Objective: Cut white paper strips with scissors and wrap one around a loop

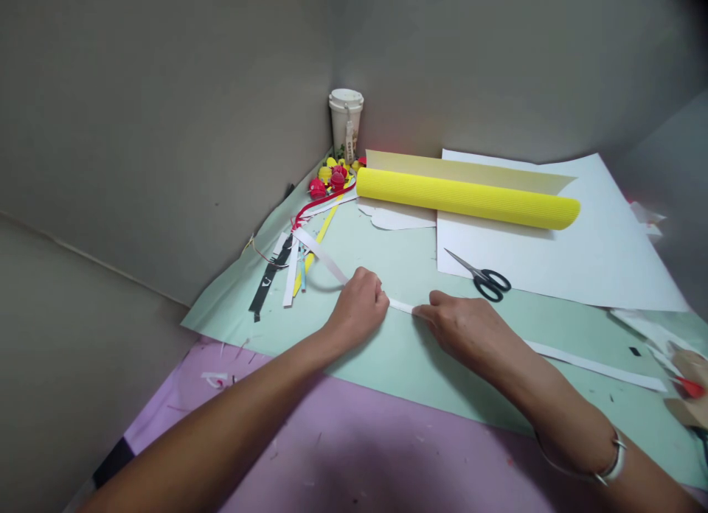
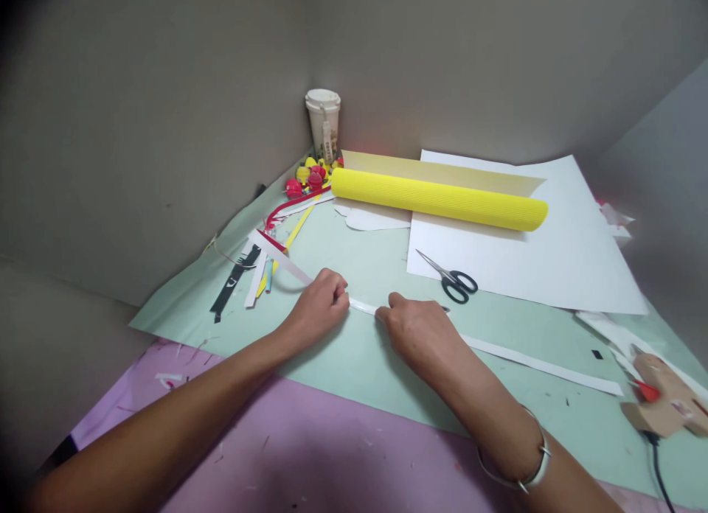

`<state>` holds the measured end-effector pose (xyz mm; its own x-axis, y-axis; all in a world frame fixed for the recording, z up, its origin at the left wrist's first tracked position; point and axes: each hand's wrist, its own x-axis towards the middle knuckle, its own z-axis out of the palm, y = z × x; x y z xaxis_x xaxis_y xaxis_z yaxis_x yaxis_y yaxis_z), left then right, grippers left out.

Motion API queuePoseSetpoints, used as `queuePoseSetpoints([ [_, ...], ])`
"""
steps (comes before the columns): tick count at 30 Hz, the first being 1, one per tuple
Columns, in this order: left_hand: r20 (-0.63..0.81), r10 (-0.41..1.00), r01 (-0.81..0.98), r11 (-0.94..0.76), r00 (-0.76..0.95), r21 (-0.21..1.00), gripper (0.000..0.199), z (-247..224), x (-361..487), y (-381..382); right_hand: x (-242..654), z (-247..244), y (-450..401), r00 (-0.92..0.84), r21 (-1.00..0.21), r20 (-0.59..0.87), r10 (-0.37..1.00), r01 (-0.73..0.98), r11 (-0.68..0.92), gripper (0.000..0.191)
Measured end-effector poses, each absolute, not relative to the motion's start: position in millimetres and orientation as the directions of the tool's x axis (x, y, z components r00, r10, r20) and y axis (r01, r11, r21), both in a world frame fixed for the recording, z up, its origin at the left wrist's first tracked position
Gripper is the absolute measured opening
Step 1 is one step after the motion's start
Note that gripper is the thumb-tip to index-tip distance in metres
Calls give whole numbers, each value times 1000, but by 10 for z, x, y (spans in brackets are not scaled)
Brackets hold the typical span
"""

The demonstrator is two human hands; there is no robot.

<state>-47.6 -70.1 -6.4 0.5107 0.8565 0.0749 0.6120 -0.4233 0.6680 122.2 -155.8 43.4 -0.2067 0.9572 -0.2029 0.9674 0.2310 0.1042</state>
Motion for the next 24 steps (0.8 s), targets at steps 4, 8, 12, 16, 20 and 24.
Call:
queuePoseSetpoints([
  [4,21,862,593,-366,506,717,9,-16,-503,-678,1213,446,-1553,-204,100,-215,955,968,230,31],
  [8,-5,854,569,-342,520,748,10,-10,-541,-651,1205,451,-1546,-198,109,-230,953,968,227,31],
  [12,-34,841,560,-329,540,761,9,-17,-567,-624,1212,455,-1546,-193,112,-238,952,968,224,32],
  [16,-29,828,545,-342,560,765,7,-33,-573,-619,1213,473,-1555,-190,118,-252,949,967,225,32],
  [20,-14,825,544,-359,565,758,7,-56,-570,-629,1199,485,-1554,-185,111,-251,950,970,218,31],
  [24,-8,817,534,-369,577,761,7,-70,-567,-636,1192,474,-1546,-186,111,-251,950,969,219,31],
])
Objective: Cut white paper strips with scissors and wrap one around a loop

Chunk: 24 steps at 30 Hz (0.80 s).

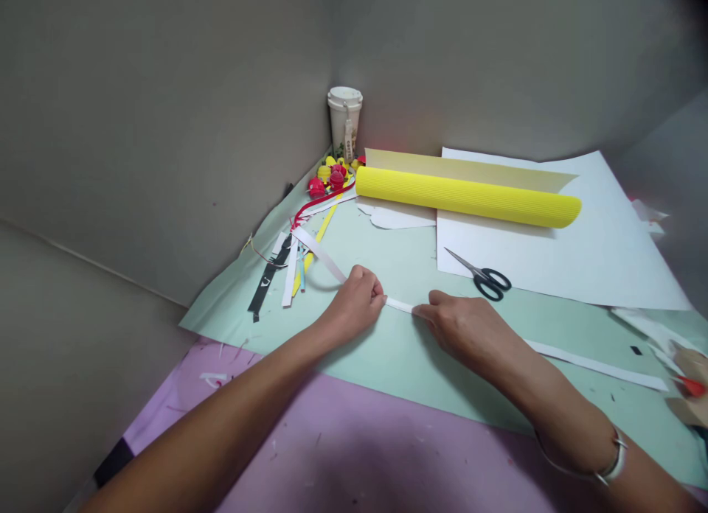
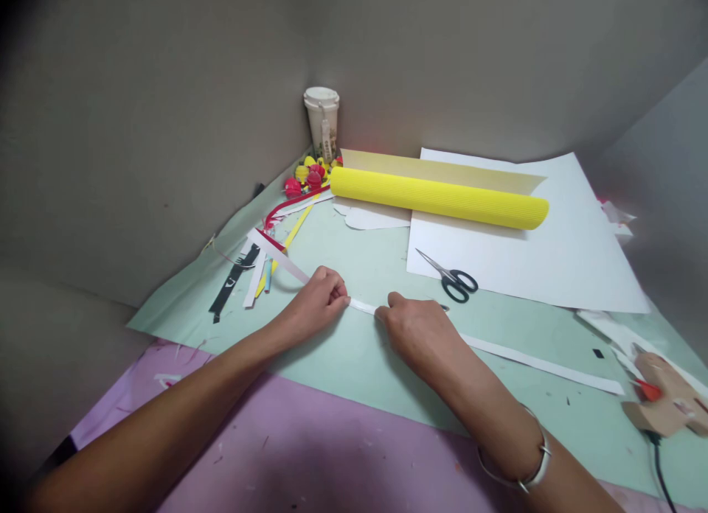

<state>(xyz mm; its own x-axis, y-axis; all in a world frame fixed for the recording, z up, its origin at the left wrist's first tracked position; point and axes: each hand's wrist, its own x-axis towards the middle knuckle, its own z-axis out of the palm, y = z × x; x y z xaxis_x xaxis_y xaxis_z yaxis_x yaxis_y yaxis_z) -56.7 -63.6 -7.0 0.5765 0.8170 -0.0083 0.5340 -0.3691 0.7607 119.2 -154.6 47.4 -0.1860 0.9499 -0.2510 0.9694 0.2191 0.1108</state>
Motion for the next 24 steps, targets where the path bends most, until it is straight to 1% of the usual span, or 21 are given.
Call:
queuePoseSetpoints([
  [7,10,814,573,-417,580,705,6,-72,-537,-646,1208,462,-1554,-191,118,-239,952,967,224,31],
  [19,-22,824,660,-438,566,611,7,-37,-480,-646,1197,451,-1544,-193,135,-243,950,964,231,33],
  [24,13,820,670,-476,572,569,5,-62,-474,-649,1205,439,-1553,-198,132,-253,947,962,237,35],
])
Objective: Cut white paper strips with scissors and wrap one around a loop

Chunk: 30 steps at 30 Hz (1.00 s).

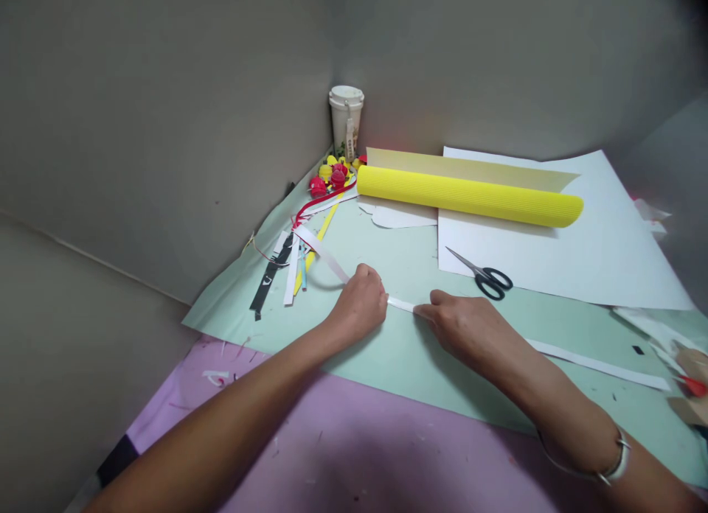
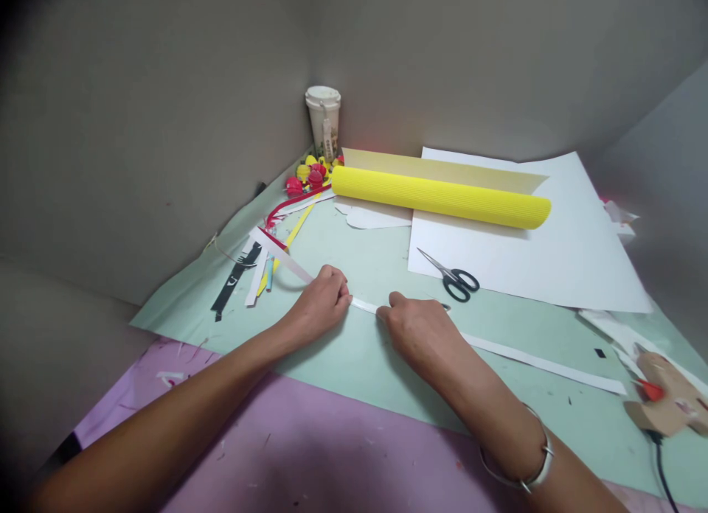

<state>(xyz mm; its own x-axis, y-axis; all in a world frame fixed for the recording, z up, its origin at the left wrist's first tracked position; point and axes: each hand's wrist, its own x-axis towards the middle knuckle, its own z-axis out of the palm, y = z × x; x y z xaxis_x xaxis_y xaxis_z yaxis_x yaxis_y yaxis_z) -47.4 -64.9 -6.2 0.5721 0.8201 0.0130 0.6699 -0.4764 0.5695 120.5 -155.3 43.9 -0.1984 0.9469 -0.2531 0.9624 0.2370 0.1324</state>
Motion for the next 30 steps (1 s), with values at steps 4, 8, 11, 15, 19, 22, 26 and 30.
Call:
queuePoseSetpoints([
  [4,14,818,683,-488,574,544,5,-62,-468,-653,1199,436,-1544,-203,131,-252,946,962,241,34],
  [8,24,818,681,-495,575,539,6,-53,-456,-665,1191,455,-1549,-201,124,-249,947,964,237,34],
  [11,44,819,670,-498,572,551,5,-70,-457,-674,1190,460,-1552,-203,123,-237,950,964,237,34],
  [15,88,812,631,-511,576,583,6,-117,-471,-691,1186,447,-1545,-210,126,-247,946,961,246,33],
  [19,123,813,614,-520,569,594,7,-152,-475,-729,1185,412,-1557,-207,133,-231,951,961,242,34],
  [22,162,821,608,-523,548,597,8,-172,-472,-772,1190,375,-1581,-193,142,-212,958,964,225,34],
  [26,267,804,582,-575,531,575,14,-195,-487,-852,1192,345,-1600,-178,138,-199,964,968,208,30],
  [30,364,686,552,-725,630,413,20,-218,-521,-952,1205,327,-1598,-185,129,-192,964,969,211,29],
])
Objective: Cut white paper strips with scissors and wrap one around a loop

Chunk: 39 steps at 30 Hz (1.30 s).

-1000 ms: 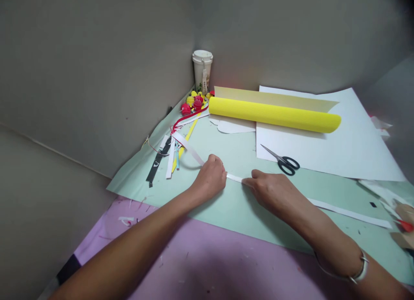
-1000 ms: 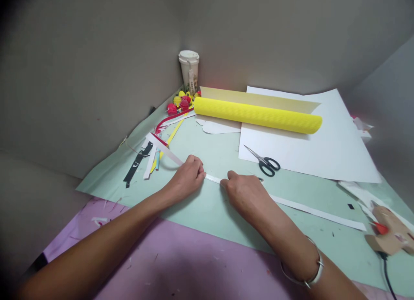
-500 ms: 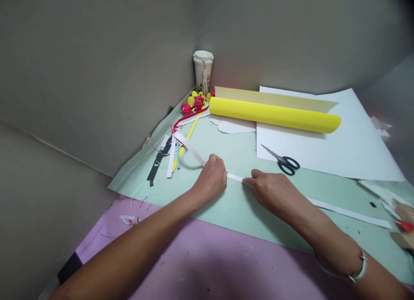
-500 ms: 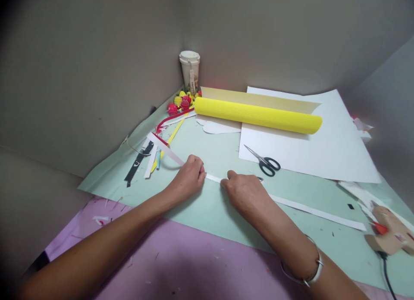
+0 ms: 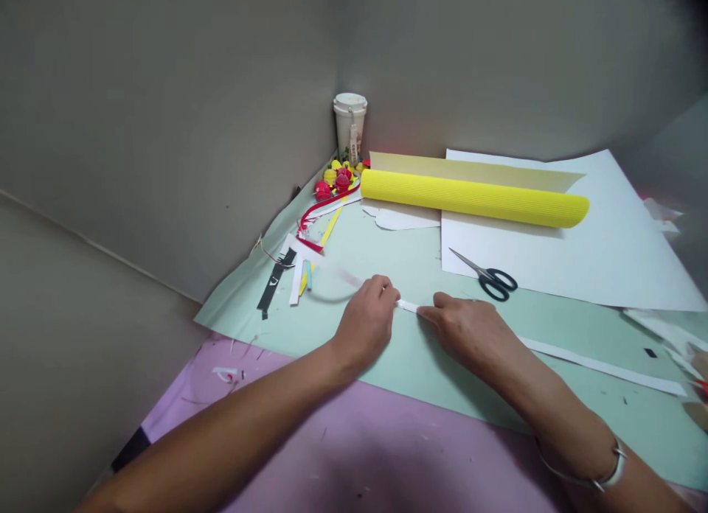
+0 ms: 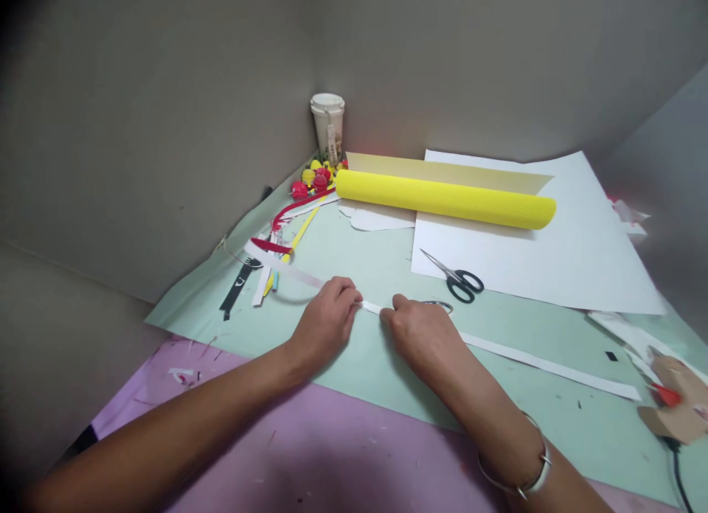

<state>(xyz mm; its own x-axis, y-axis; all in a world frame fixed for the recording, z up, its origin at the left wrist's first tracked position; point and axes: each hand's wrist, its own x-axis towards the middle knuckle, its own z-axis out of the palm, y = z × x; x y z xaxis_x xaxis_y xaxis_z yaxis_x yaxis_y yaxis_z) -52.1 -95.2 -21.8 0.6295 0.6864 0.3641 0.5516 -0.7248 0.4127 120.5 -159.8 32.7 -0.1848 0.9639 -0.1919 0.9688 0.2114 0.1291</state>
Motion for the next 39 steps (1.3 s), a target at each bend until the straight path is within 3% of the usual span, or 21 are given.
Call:
queuePoseSetpoints([
  [4,382,602,560,-797,701,228,24,-267,-532,-1044,1226,309,-1597,-199,111,-166,966,969,219,30],
  [9,362,588,579,-802,724,146,28,-305,-526,-1110,1234,313,-1594,-201,80,-156,967,973,216,31],
  [20,339,556,538,-829,759,155,34,-305,-541,-1116,1267,298,-1581,-229,-1,-134,964,973,231,30],
  [28,344,555,552,-826,757,118,35,-311,-531,-1129,1235,287,-1592,-224,34,-137,965,972,231,23],
  [39,453,559,529,-824,694,205,37,-311,-557,-1137,1262,253,-1598,-260,10,-119,958,965,263,30],
])
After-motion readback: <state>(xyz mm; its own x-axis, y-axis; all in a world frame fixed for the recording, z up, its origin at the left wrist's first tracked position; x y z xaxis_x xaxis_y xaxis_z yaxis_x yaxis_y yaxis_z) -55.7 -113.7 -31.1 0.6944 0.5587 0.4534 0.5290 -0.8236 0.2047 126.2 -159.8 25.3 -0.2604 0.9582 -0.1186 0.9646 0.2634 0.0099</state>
